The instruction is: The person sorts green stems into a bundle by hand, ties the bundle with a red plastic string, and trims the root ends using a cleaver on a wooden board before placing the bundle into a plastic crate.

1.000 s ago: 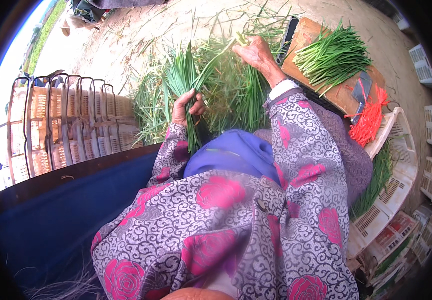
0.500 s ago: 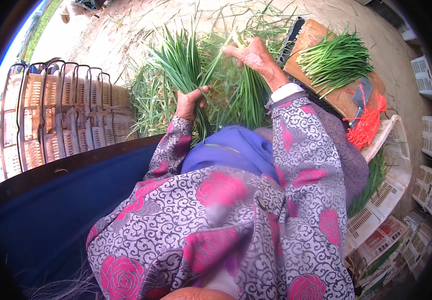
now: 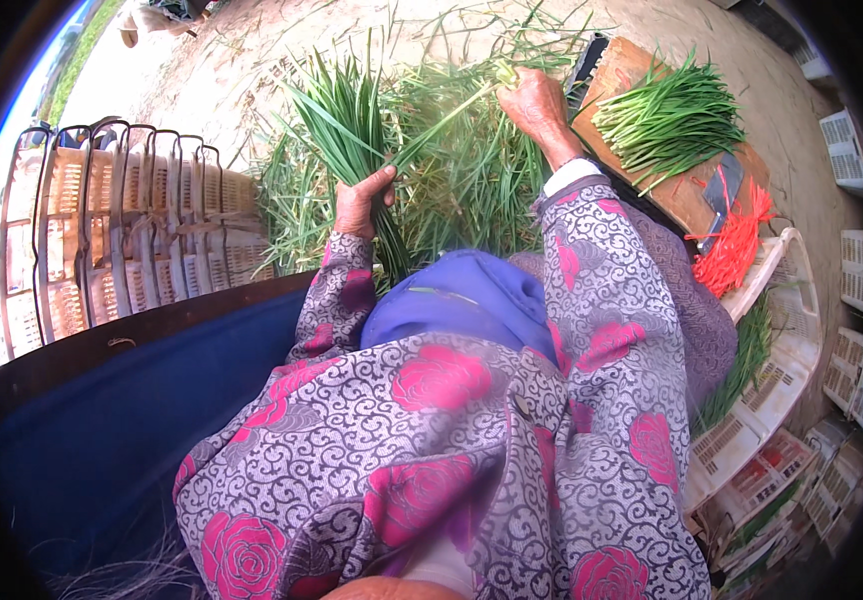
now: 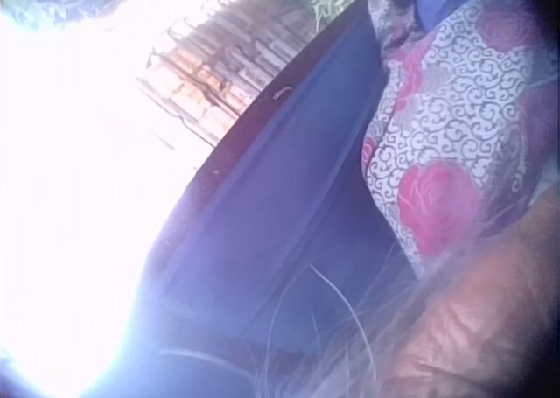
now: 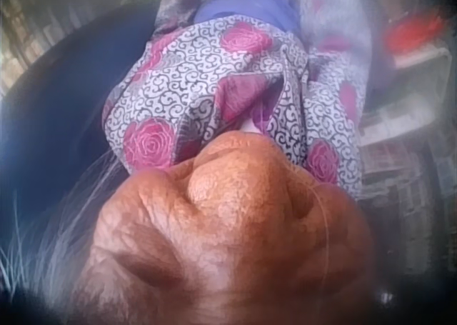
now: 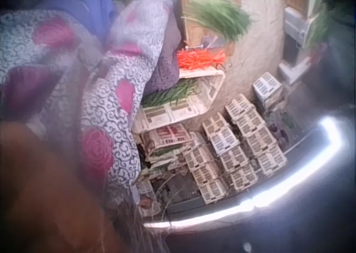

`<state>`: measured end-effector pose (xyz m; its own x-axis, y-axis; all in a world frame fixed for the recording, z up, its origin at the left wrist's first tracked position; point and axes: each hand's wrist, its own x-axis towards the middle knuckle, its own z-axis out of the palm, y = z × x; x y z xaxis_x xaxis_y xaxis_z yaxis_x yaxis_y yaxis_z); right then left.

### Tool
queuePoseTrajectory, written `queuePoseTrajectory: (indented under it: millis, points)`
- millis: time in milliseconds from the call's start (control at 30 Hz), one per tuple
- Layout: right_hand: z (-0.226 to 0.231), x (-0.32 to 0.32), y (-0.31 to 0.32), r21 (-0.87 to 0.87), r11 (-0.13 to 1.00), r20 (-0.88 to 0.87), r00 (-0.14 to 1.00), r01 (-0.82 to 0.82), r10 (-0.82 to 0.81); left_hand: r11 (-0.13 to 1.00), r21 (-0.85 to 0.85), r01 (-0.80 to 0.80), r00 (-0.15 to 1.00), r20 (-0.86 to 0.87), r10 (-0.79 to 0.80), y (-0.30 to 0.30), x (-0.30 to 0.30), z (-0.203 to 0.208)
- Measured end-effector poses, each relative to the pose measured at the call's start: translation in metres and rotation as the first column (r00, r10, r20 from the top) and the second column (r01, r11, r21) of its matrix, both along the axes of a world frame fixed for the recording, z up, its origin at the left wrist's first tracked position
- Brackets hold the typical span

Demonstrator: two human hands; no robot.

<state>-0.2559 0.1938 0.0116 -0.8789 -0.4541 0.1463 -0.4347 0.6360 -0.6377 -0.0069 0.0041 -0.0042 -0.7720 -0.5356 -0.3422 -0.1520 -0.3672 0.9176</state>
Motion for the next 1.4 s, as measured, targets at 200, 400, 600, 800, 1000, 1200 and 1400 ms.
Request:
queuePoseTrajectory:
  millis: [200, 400, 600, 800, 1000, 1200, 1400]
  points:
    - [-0.078, -0.06, 0.048, 0.271, 0.93, 0.078, 0.958, 0.246, -0.276, 0.946, 0.321, 0.038, 0.996, -0.093, -0.008, 0.006, -0.007, 0.002]
    - [-0.022, -0.035, 0.034, 0.004, 1.0, 0.409, 0.913, -0.017, 0.014, 0.832, 0.54, 0.129, 0.987, -0.15, -0.056, 0.001, -0.004, -0.006]
    - [0.038, 0.017, 0.005, -0.587, 0.804, 0.558, 0.674, -0.092, 0.485, 0.763, 0.622, 0.175, 0.983, -0.157, -0.098, 0.008, -0.009, -0.016]
    - [0.036, 0.025, -0.003, -0.712, 0.697, 0.526, 0.723, 0.085, 0.449, 0.877, 0.48, -0.03, 0.997, -0.048, 0.06, 0.003, -0.008, -0.021]
    - [-0.01, -0.038, 0.03, -0.175, 0.975, 0.028, 0.99, 0.138, -0.135, 0.947, 0.245, -0.208, 0.965, -0.105, 0.239, -0.068, 0.012, -0.017]
    - [0.023, 0.007, 0.008, -0.453, 0.888, 0.474, 0.822, -0.081, 0.317, 0.993, 0.113, -0.04, 0.987, -0.15, 0.056, -0.013, -0.022, 0.0]
    - [0.029, 0.041, -0.009, -0.464, 0.857, 0.552, 0.684, -0.223, 0.477, 0.968, 0.23, 0.096, 0.994, -0.077, -0.081, 0.031, -0.049, 0.013]
